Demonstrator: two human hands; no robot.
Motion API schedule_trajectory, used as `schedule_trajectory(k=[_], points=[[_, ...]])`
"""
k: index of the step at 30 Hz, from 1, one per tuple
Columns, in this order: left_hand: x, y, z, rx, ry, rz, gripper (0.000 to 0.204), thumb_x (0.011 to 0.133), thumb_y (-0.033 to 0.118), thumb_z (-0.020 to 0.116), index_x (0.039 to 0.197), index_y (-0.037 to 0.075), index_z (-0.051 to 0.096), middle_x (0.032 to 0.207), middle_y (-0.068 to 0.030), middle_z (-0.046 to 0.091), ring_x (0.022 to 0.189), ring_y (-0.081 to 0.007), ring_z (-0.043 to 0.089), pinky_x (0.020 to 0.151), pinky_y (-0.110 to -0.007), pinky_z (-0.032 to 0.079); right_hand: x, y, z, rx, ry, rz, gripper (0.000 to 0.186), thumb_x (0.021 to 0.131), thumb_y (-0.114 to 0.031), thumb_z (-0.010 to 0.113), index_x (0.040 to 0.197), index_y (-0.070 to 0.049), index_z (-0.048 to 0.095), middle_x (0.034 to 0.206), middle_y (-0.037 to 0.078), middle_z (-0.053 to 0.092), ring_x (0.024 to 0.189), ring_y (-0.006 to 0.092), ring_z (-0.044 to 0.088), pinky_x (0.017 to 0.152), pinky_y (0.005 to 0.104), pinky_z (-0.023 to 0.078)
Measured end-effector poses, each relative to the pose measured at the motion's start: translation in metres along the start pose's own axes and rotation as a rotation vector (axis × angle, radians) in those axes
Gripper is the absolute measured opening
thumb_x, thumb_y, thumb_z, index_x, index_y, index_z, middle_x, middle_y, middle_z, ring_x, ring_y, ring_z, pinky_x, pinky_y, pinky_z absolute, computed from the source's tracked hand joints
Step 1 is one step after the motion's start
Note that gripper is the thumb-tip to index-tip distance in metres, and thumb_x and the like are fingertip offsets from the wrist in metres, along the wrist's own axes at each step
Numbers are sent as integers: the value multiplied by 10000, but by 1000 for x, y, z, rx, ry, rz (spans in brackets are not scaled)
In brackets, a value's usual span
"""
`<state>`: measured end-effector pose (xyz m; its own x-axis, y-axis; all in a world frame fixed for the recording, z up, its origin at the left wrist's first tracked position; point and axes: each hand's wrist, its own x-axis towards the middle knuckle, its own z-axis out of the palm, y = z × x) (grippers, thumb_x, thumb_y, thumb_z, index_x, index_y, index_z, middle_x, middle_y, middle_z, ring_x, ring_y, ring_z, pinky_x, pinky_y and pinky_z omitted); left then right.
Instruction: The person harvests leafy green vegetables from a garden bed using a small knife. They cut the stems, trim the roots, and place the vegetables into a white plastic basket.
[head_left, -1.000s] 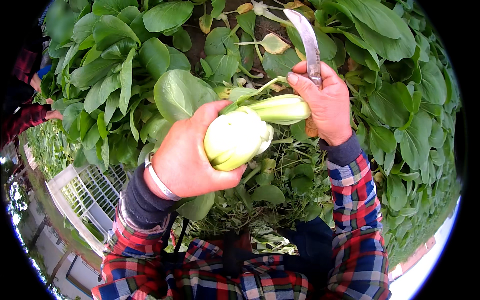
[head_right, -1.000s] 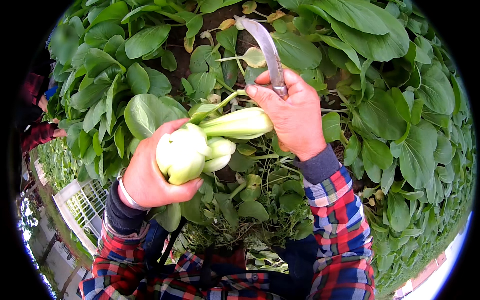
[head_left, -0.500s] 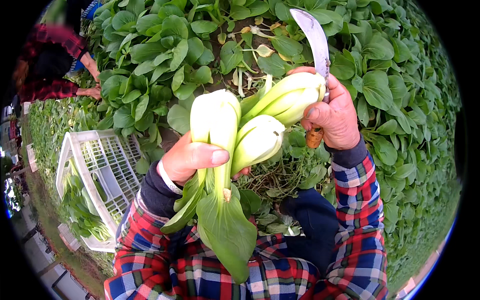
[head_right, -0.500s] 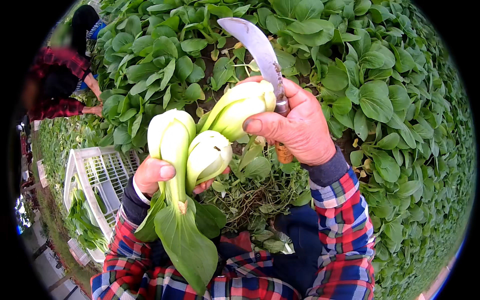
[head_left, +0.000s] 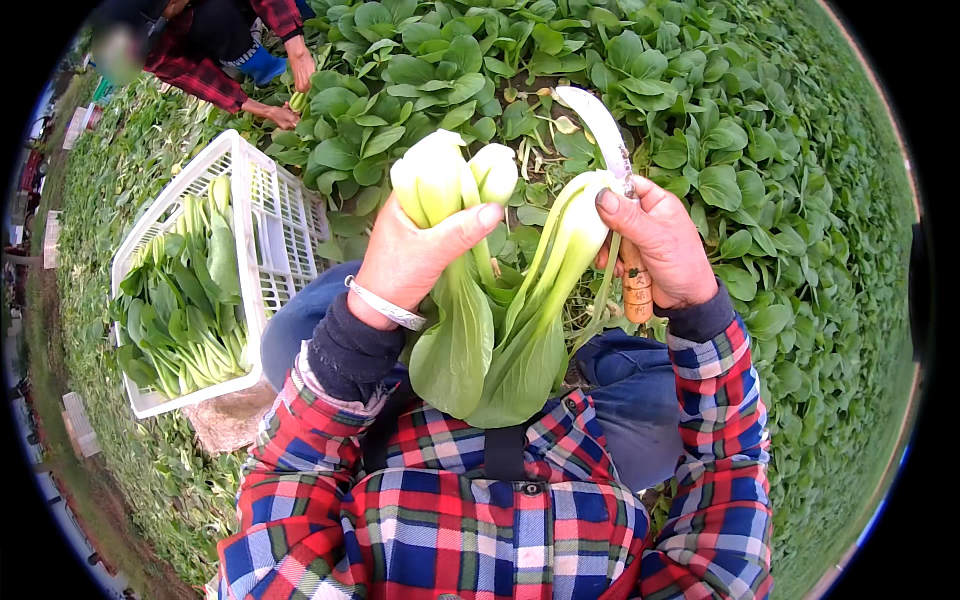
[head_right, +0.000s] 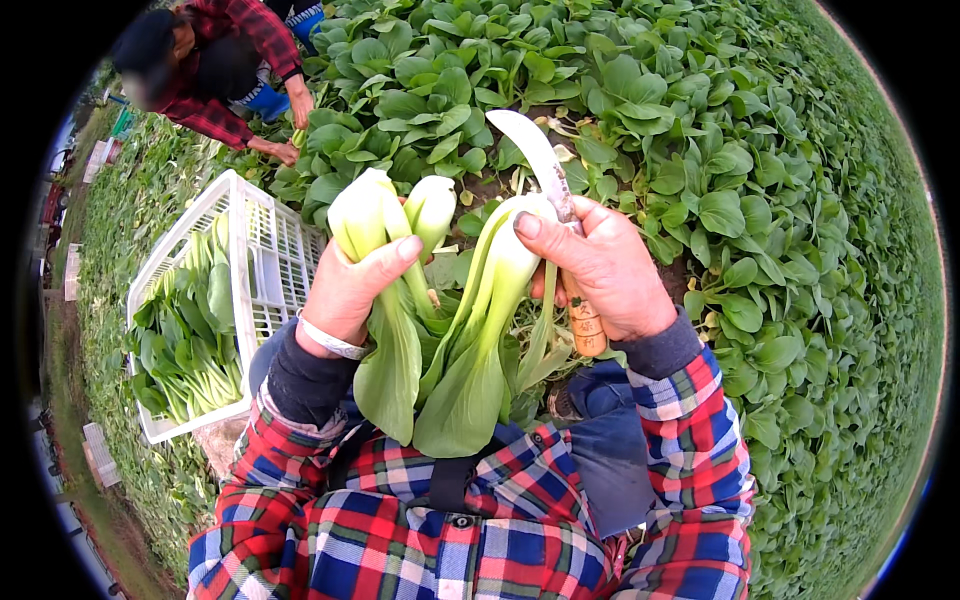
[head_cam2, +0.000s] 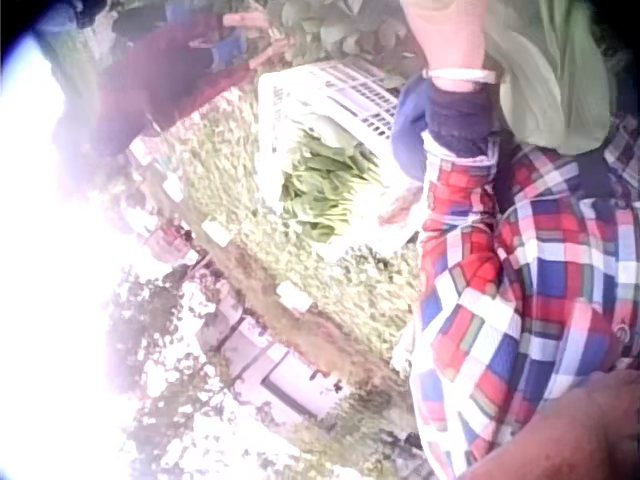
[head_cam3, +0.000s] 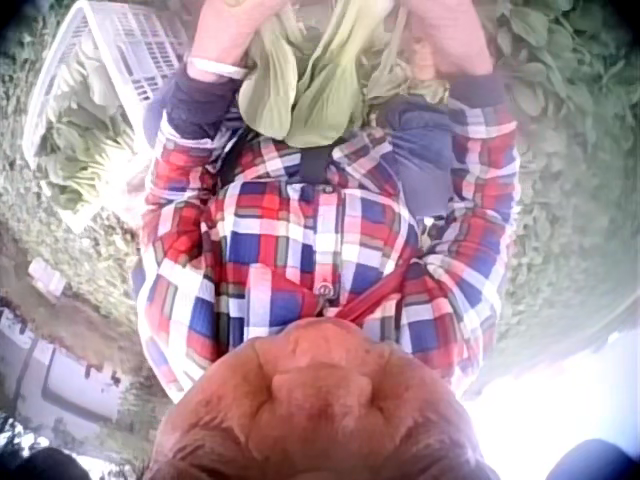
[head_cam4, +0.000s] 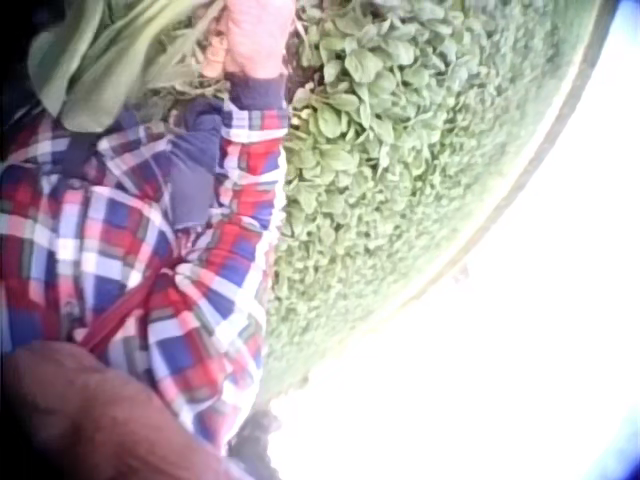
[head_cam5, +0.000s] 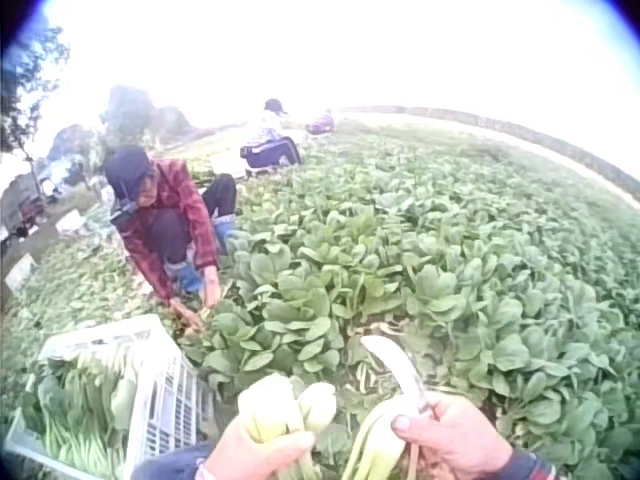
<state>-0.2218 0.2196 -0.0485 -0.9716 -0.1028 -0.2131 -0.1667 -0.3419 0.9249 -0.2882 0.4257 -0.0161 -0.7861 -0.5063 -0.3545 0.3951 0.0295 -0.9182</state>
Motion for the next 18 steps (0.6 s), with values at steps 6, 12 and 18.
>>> schedule_trajectory(k=[6,12,18], points=[[-33,-26,-3,-45,-137,156,841,524,141,794,1172,6,274,1062,-62,425,978,-143,439,861,-275,367,-16,13,73,53,-2,-60,336,739,-293,648,898,-25,523,680,4,558,471,44,482,396,163,360],[-56,-20,-24,-76,-163,137,864,499,74,782,1188,15,263,1085,-70,425,1020,-151,428,870,-297,369,-28,-9,86,-249,-58,-189,295,697,-126,687,922,-12,536,722,-8,555,560,30,475,476,177,382],[-74,-7,-35,-90,-368,89,833,510,42,757,1201,42,294,1122,-46,430,1042,-138,421,892,-292,340,-39,-26,65,-304,-124,-111,218,729,-24,618,932,5,544,737,19,556,553,51,492,501,175,402]])
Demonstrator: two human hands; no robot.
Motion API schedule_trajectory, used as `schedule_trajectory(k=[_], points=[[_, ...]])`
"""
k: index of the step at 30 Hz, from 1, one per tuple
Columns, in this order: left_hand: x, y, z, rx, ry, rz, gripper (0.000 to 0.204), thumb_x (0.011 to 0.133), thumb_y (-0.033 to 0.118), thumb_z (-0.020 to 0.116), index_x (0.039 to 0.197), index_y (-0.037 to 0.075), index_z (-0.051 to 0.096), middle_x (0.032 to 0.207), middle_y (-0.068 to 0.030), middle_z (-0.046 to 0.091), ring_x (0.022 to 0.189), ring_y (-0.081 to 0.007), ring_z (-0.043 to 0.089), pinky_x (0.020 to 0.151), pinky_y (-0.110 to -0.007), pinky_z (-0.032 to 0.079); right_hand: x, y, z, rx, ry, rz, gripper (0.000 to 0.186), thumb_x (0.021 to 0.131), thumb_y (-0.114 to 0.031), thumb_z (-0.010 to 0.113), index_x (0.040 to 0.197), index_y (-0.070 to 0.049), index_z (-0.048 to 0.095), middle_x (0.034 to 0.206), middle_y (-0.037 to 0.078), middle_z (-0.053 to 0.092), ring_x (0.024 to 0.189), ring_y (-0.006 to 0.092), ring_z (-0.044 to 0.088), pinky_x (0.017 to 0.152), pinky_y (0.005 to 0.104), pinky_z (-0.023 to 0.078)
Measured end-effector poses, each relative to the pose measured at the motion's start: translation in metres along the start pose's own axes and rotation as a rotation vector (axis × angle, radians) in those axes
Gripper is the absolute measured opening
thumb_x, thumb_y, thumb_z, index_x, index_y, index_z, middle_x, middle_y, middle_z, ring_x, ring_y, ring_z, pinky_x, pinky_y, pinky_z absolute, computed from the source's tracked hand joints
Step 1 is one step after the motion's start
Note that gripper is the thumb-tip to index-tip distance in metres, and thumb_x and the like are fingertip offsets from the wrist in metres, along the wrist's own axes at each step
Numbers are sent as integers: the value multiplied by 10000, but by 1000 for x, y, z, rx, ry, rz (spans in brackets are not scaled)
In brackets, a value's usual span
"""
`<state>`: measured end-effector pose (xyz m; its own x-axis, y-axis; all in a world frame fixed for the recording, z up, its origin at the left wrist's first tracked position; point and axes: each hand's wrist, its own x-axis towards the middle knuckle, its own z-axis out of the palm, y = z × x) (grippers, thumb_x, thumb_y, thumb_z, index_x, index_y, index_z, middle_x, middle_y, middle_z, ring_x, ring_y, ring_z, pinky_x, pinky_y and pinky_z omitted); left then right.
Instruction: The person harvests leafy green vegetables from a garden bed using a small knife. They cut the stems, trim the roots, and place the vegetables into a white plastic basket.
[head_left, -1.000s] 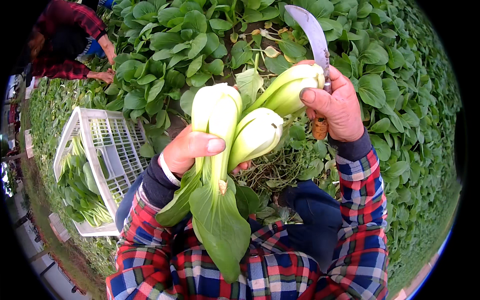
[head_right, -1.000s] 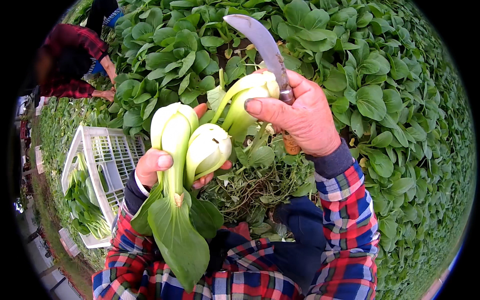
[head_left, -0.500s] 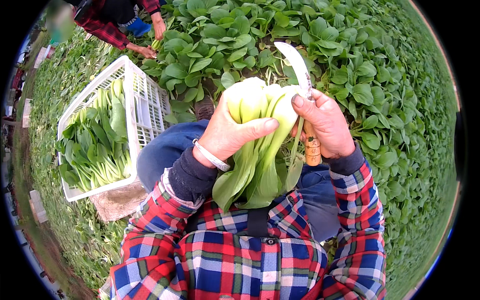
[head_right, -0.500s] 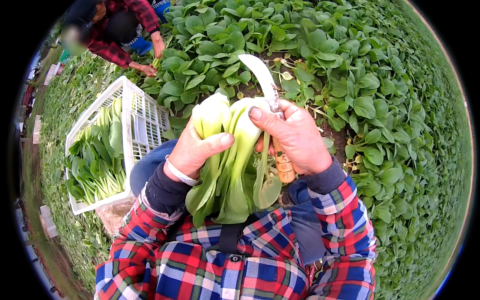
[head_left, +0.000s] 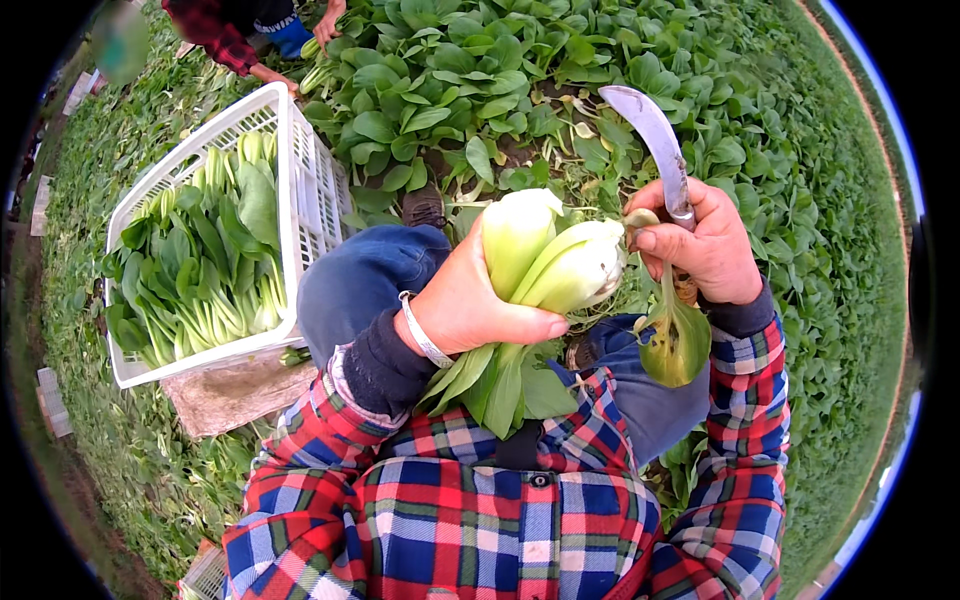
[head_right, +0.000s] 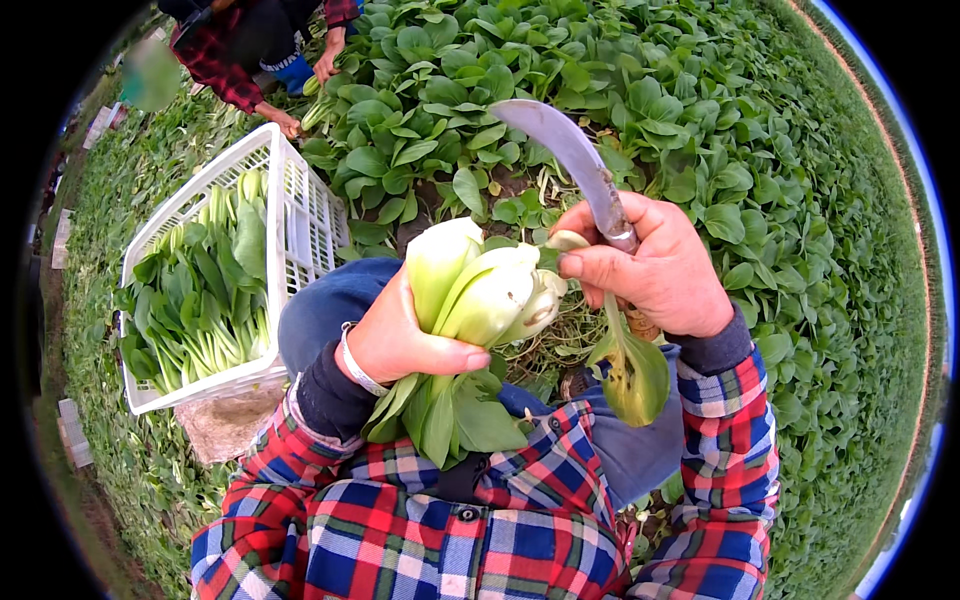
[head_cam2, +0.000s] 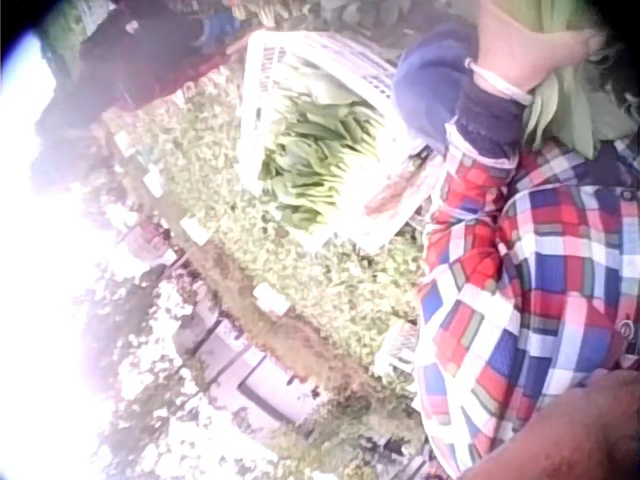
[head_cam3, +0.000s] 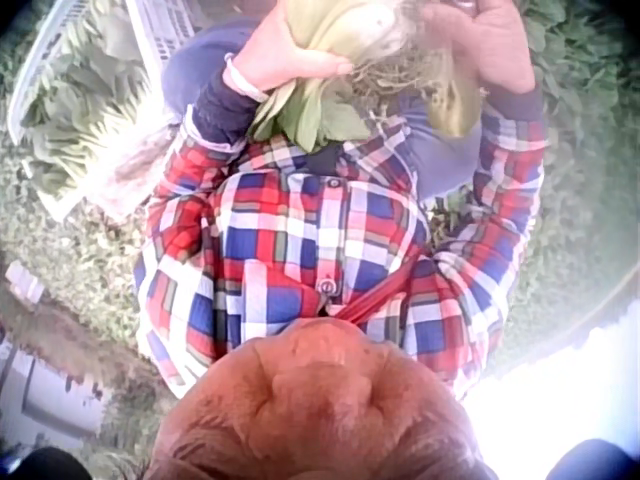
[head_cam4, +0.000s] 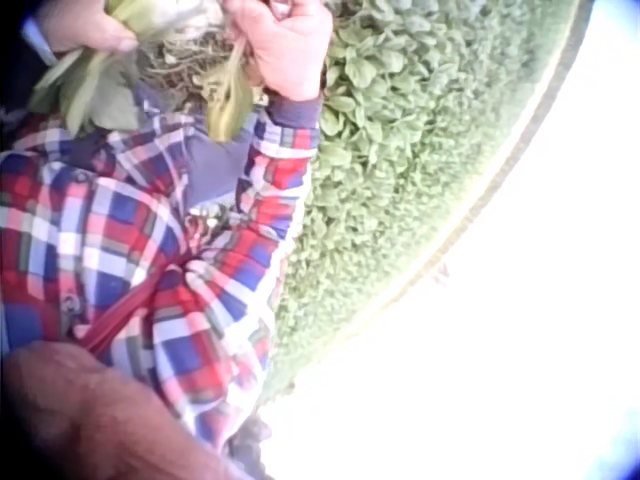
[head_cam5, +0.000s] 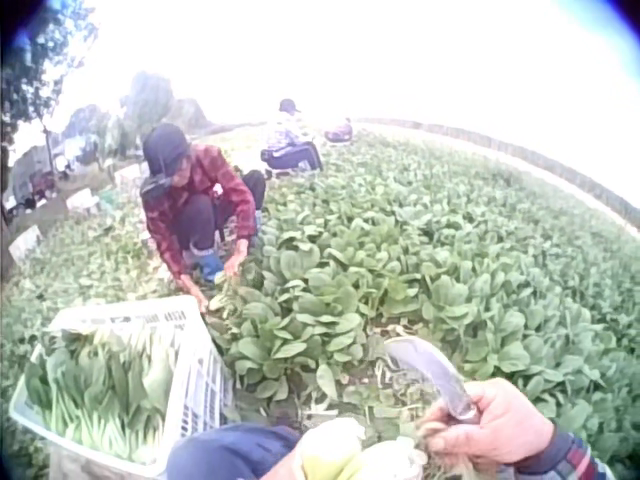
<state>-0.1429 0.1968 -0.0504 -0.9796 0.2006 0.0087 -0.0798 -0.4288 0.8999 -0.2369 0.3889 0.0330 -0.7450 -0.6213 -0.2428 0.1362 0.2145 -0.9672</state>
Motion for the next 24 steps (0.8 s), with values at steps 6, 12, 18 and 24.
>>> schedule_trajectory(k=[6,12,18,24], points=[[-10,19,-11,-121,-35,-26,776,548,28,733,1203,50,319,1116,-35,459,1024,-126,435,875,-283,349,3,18,6,-695,406,-640,184,746,-53,600,925,-35,568,796,51,579,677,124,559,593,243,458],[-10,10,-19,-162,-38,43,743,564,72,737,1190,41,338,1104,-43,468,1007,-131,449,867,-284,357,-5,3,34,-1044,271,-822,262,591,0,632,843,-50,576,804,96,565,704,257,565,602,306,461],[-14,18,-16,-229,-19,-22,711,588,92,725,1186,37,345,1092,-43,473,995,-129,453,861,-283,363,3,12,38,-1100,247,-771,296,563,43,611,841,-53,571,773,92,554,690,264,558,595,316,462],[-16,13,-18,-160,-36,-71,706,591,71,714,1189,39,342,1084,-35,474,985,-116,453,854,-279,367,19,26,49,-1179,404,-767,294,561,27,586,839,-62,558,750,65,548,665,244,553,579,315,456]])
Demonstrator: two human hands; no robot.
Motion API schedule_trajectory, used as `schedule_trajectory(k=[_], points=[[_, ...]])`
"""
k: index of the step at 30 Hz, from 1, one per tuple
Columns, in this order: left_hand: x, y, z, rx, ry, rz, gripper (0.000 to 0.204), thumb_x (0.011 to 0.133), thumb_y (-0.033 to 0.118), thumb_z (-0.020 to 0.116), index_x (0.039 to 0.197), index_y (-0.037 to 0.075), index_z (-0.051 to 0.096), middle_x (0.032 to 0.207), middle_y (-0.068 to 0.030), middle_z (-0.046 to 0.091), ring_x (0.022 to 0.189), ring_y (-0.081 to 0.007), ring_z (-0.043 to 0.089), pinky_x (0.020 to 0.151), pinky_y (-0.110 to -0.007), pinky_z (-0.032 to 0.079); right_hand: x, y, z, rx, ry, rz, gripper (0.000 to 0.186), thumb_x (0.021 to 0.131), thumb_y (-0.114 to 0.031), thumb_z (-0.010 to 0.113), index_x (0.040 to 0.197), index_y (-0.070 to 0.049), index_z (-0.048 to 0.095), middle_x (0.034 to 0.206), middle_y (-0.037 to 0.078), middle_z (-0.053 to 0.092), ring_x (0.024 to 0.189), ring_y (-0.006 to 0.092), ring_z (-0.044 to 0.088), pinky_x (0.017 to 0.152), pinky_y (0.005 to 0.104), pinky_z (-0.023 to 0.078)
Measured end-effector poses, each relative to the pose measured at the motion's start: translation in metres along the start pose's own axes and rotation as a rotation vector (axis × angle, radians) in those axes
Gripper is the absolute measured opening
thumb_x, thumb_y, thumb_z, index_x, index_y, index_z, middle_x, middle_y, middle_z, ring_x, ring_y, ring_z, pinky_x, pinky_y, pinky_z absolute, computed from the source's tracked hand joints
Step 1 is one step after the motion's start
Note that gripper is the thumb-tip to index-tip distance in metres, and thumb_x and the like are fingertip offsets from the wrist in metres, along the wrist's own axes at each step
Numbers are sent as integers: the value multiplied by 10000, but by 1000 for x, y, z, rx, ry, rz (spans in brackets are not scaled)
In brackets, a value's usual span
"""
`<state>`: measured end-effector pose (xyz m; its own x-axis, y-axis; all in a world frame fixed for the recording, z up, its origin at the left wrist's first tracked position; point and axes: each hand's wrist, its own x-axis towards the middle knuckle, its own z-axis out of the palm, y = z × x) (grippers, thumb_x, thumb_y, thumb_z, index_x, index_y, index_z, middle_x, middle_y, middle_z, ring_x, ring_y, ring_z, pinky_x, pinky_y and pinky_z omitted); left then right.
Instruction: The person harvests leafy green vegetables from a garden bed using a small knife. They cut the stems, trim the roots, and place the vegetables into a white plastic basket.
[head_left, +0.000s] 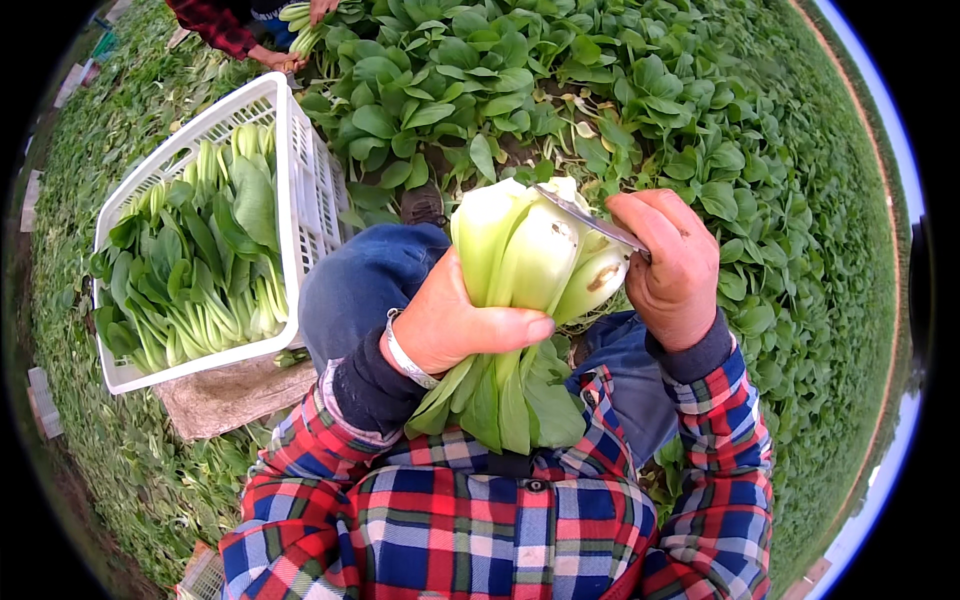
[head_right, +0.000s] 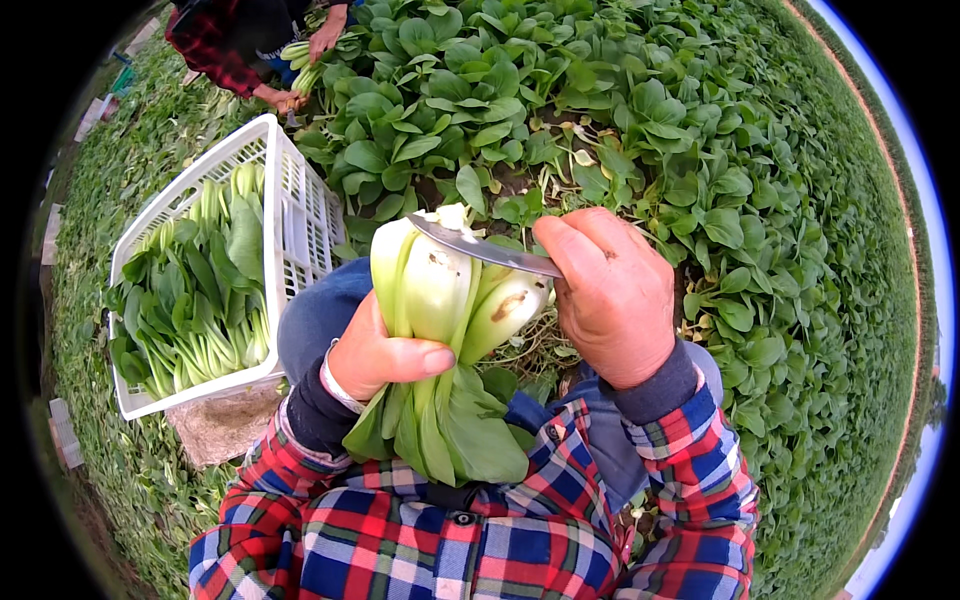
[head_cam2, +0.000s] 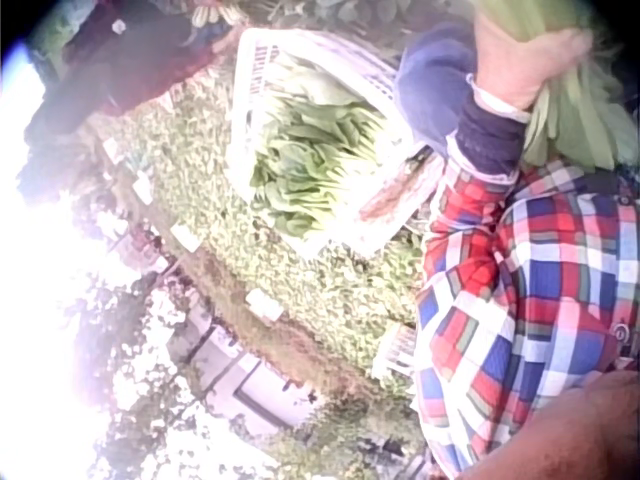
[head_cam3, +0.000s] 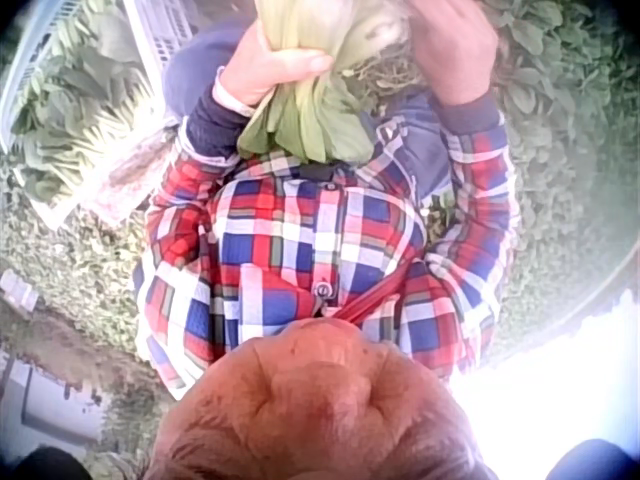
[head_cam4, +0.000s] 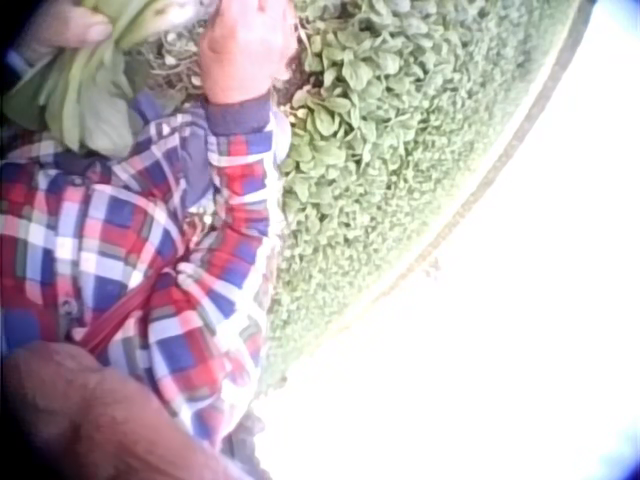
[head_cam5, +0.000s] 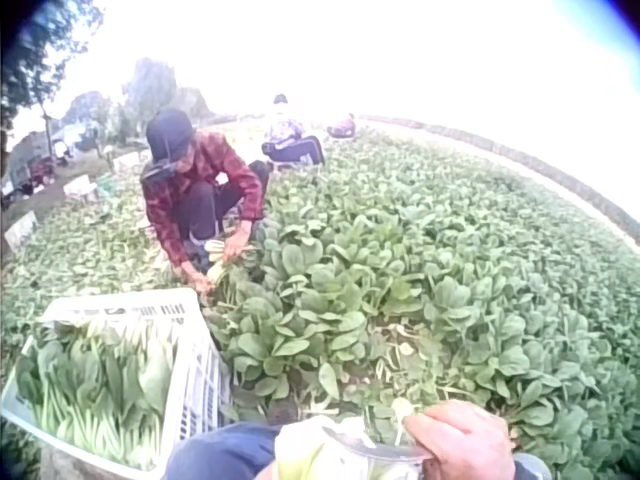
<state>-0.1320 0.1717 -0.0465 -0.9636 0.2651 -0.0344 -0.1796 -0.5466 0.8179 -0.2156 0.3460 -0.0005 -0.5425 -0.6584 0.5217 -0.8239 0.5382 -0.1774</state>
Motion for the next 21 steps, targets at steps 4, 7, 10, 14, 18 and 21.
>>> schedule_trajectory(k=[4,7,10,14,18,21], points=[[-1,-2,16,207,-150,199,770,544,36,729,1200,49,325,1090,-28,472,1006,-116,444,868,-281,355,7,23,20,19,24,150,161,704,-32,582,860,-56,550,749,93,562,637,256,545,560,307,445],[-5,8,-2,35,-43,173,793,531,81,746,1207,44,333,1115,-39,458,1018,-131,436,870,-288,352,5,22,9,595,95,640,163,766,-102,591,900,-16,556,749,55,583,635,100,546,536,219,426],[-8,6,-10,-28,-5,204,798,536,133,745,1212,40,331,1111,-42,461,1007,-138,442,867,-291,353,-4,10,-4,928,73,754,259,789,-185,589,950,11,535,812,64,585,646,71,528,512,163,404],[-8,2,-14,-125,1,171,803,534,184,744,1211,38,336,1106,-43,467,1009,-143,443,864,-294,357,-8,-10,-3,1229,51,543,439,721,-240,669,1030,24,503,869,87,574,666,97,531,579,189,421],[-11,1,-20,-204,-15,114,749,564,205,726,1194,28,362,1076,-60,494,983,-157,474,848,-296,378,10,-32,-6,1262,-64,631,372,730,-181,661,1004,28,521,853,66,575,669,92,531,620,210,434],[-12,10,-13,-374,45,73,664,624,241,680,1172,12,383,1046,-87,513,935,-174,512,807,-293,414,23,-30,0,1295,-115,707,316,745,-171,645,975,15,535,810,39,578,646,71,532,567,187,431]])
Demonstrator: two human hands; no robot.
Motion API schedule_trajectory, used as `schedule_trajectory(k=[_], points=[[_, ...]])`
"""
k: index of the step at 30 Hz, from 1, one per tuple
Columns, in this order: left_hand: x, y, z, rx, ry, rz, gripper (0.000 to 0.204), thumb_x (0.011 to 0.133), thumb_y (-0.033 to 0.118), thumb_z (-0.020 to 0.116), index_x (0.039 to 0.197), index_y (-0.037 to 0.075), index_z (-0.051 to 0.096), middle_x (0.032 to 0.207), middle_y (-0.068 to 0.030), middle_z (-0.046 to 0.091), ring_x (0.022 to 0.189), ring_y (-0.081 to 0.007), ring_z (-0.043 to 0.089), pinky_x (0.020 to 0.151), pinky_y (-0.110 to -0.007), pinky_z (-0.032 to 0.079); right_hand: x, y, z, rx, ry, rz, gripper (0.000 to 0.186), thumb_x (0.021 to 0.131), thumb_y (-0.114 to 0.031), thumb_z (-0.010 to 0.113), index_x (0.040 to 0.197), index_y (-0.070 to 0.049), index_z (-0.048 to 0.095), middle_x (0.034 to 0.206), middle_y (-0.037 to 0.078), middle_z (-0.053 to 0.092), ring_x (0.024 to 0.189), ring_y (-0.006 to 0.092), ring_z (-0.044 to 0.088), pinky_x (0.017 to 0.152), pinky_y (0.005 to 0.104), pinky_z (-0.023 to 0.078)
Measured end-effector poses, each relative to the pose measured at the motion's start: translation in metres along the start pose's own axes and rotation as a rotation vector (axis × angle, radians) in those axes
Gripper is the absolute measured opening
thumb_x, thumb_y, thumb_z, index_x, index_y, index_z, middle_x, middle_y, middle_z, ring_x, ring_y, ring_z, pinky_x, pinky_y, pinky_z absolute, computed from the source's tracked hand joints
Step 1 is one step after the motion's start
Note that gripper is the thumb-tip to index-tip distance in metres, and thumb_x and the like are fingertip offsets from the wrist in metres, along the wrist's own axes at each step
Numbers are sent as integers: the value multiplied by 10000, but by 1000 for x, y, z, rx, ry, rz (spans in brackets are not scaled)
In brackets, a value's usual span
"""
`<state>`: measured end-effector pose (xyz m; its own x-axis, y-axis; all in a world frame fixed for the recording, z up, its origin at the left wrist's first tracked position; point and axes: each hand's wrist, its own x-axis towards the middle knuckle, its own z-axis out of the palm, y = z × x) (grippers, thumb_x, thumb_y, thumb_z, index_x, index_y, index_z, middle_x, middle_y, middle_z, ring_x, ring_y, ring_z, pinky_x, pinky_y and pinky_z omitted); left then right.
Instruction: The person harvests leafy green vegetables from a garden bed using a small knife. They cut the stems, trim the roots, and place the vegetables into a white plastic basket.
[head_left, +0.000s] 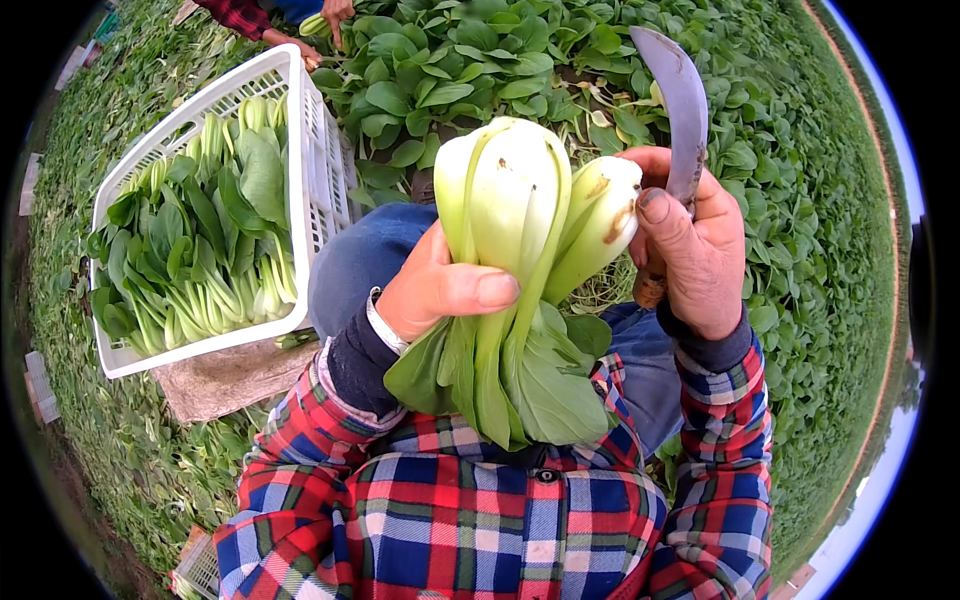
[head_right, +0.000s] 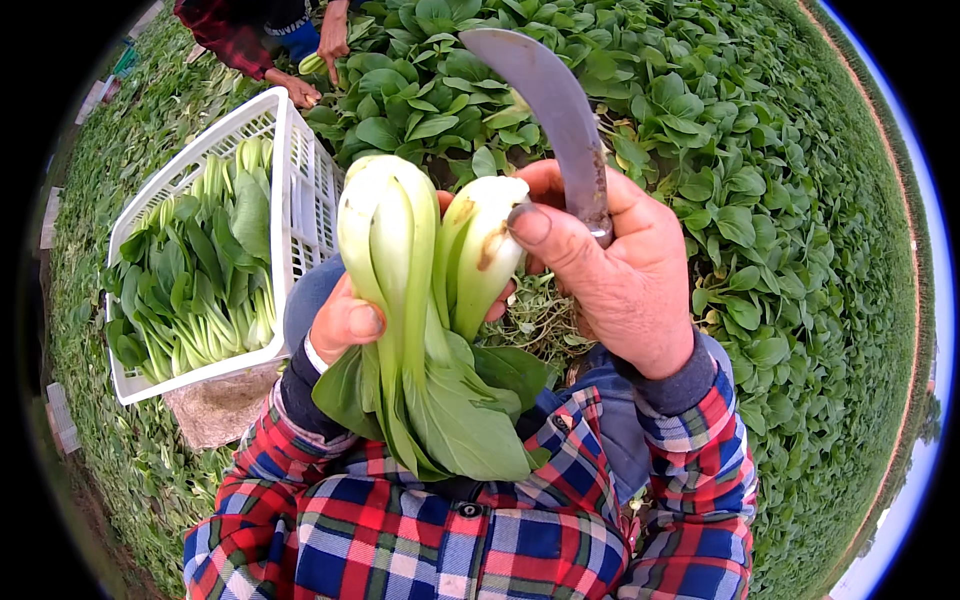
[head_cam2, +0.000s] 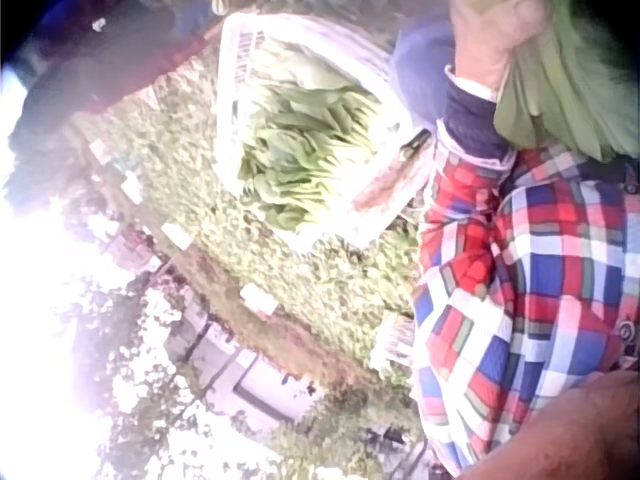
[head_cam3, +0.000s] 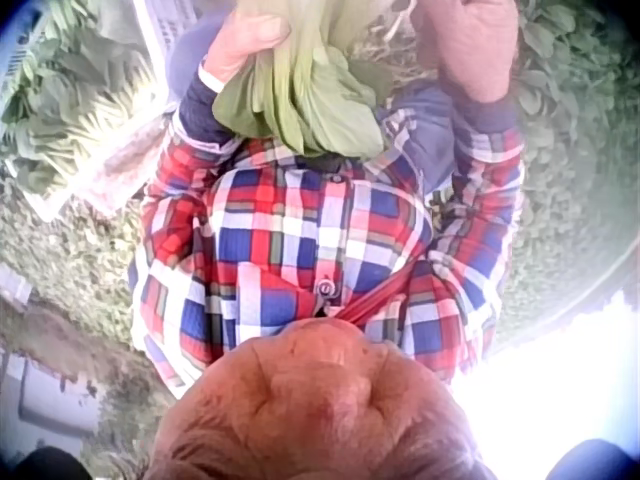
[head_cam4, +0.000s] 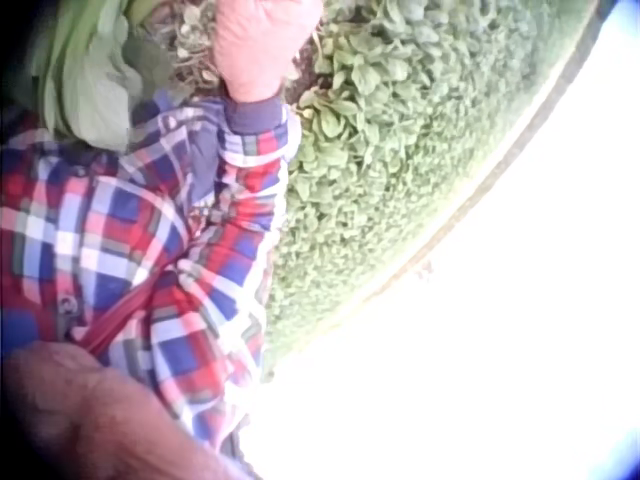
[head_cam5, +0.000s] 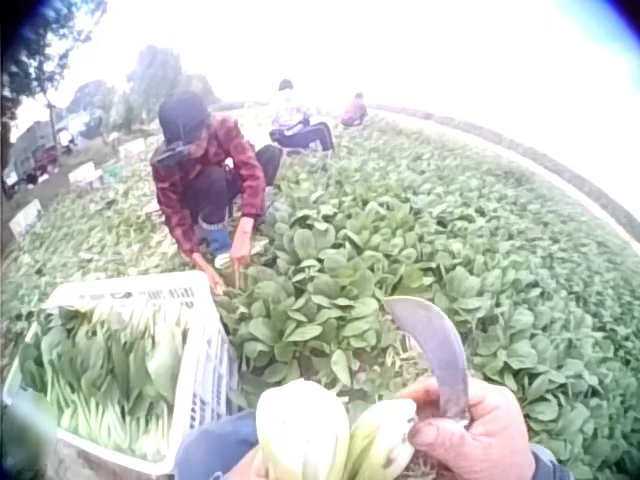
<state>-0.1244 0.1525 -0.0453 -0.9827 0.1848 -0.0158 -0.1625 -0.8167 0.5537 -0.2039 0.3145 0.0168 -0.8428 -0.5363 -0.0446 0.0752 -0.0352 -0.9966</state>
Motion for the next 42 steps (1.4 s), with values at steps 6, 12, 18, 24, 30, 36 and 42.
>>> schedule_trajectory(k=[6,12,18,24,30,36,42], points=[[9,13,0,-59,49,-105,562,693,305,610,1139,21,415,968,-84,515,857,-157,525,736,-278,438,31,0,12,-279,-51,103,358,747,-312,632,917,-10,543,674,6,554,538,27,487,452,156,364],[5,23,-6,-57,-17,-74,509,702,266,614,1117,30,438,936,-65,531,840,-150,532,735,-278,440,58,6,22,-209,-132,202,358,748,-373,612,795,-26,544,597,-9,517,449,37,444,408,165,359],[2,25,-25,-14,132,102,570,749,273,550,1207,-2,351,1103,-151,486,1003,-224,496,869,-359,407,66,18,32,-156,-25,186,543,735,-485,578,979,-11,474,877,59,536,720,92,532,495,175,374],[-2,19,-39,1,338,328,338,808,191,527,1088,13,462,947,-87,562,829,-173,571,736,-297,480,24,45,42,11,-198,204,823,642,-446,686,1219,-7,296,1094,121,461,985,175,464,859,293,370],[1,-8,-39,-13,546,536,429,734,112,636,1065,32,376,931,-52,511,817,-126,525,714,-254,451,0,71,82,151,-194,350,766,624,-138,737,1219,-3,275,1106,101,449,1002,176,468,856,299,382],[-16,2,-53,198,423,411,622,797,257,566,1223,-7,197,1133,-101,398,1037,-149,401,886,-279,330,0,73,88,296,-118,475,494,716,-14,608,1144,7,361,991,101,529,832,184,565,733,299,476],[-65,40,-74,1825,617,814,691,611,9,524,1262,101,309,1306,-231,210,1185,-402,246,943,-497,208,8,55,92,366,-235,601,551,718,22,570,1200,3,303,1047,133,510,899,220,556,775,340,472]])
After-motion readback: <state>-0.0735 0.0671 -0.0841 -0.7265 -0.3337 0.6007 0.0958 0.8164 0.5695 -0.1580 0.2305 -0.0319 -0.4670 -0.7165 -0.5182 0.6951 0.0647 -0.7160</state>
